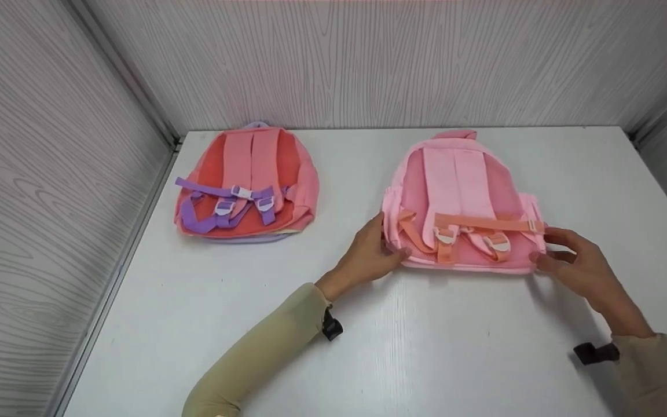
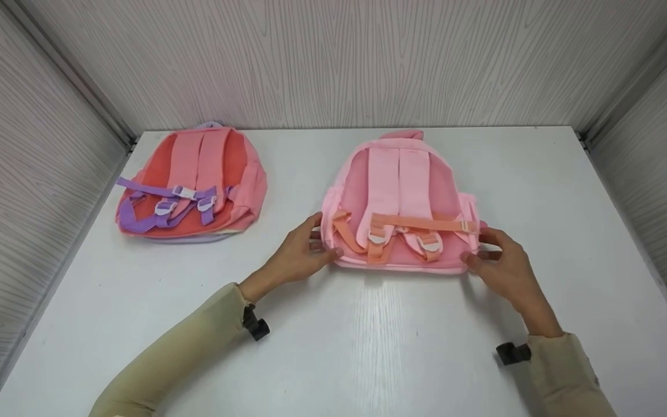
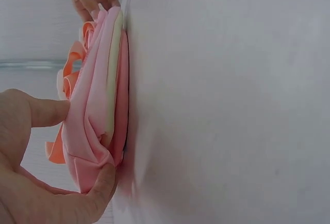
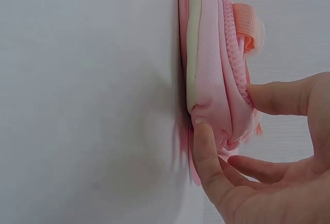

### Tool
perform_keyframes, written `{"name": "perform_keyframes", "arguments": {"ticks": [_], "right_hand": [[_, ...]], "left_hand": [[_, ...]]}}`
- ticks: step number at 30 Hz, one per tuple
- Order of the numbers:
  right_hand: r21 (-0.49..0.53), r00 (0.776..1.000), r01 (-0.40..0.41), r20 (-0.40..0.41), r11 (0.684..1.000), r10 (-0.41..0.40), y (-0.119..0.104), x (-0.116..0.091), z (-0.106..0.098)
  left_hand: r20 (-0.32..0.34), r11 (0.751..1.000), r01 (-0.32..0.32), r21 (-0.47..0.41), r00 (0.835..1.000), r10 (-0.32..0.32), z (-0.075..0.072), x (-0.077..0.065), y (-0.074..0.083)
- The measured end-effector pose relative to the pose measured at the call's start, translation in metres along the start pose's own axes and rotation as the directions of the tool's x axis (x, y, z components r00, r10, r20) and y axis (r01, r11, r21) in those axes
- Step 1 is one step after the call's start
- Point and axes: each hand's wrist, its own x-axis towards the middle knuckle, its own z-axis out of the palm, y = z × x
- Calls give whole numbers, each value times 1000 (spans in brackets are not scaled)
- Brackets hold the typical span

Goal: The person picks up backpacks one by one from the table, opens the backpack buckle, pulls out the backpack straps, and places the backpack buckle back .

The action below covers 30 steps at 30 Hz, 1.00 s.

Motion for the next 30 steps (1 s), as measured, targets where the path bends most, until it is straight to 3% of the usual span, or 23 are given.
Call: {"name": "perform_keyframes", "arguments": {"ticks": [12, 30], "right_hand": [[-19, 998, -37, -44, 999, 36, 20, 5, -18], [-10, 991, -104, -80, 995, 102, 45, 9, -46]], "left_hand": [[-2, 1000, -7, 0, 1000, 7, 24, 23, 9], [-5, 998, 61, 27, 998, -61, 63, 54, 24]]}}
